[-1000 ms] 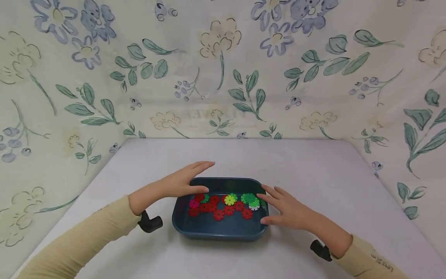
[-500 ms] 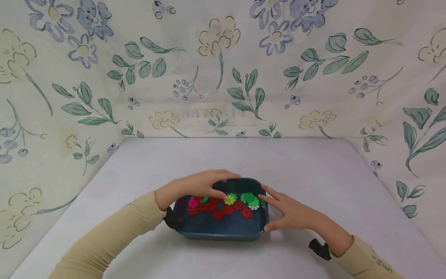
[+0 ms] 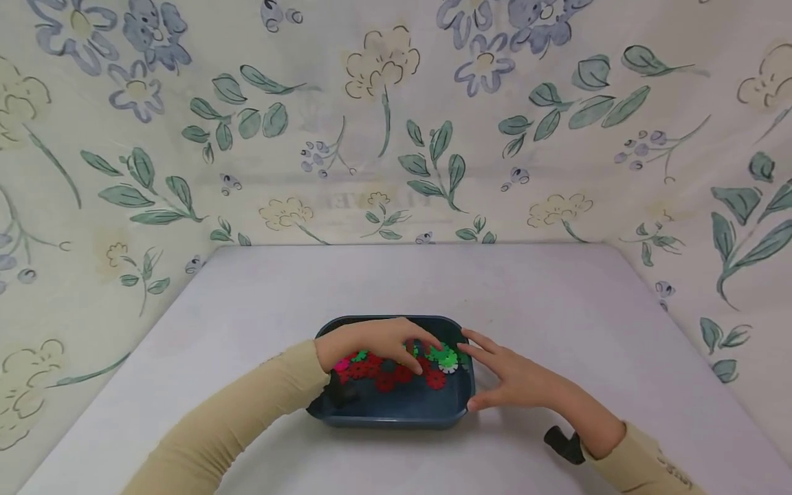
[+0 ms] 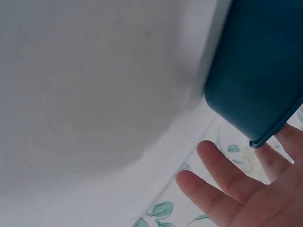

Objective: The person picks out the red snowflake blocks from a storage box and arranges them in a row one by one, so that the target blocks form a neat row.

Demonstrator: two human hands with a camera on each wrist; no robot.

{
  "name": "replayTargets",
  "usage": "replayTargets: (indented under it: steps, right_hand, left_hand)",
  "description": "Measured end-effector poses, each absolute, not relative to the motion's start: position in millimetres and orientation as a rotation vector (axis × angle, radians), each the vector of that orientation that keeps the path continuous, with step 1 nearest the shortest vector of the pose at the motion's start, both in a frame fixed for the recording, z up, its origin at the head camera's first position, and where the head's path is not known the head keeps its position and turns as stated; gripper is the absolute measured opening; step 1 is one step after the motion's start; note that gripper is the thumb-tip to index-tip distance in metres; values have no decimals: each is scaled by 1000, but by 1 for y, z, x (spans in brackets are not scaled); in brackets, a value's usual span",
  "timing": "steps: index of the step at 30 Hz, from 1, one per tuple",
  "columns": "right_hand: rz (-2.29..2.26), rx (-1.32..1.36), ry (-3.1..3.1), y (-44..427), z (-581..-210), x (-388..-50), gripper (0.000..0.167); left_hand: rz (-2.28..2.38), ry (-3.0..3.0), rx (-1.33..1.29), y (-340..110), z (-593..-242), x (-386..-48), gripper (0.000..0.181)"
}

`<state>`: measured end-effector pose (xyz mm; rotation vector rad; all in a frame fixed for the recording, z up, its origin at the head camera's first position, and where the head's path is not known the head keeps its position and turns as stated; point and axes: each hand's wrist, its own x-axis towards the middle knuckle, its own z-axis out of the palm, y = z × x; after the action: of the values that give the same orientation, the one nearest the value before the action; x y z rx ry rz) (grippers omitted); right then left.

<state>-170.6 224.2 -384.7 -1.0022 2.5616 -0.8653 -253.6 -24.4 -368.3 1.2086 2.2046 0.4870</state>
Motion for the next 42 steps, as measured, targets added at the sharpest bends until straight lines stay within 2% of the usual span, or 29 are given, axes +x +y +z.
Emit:
replayTargets:
  steps: [13,42]
  right_hand:
    - [-823,-998,2655,223,-376,-168,80]
    - [-791,-956,2645,223,-371,-168,83]
  left_hand:
    - [263,2296,1354,-7,-391,-243,45]
    - [291,2296,1305,2,-397,-239,27]
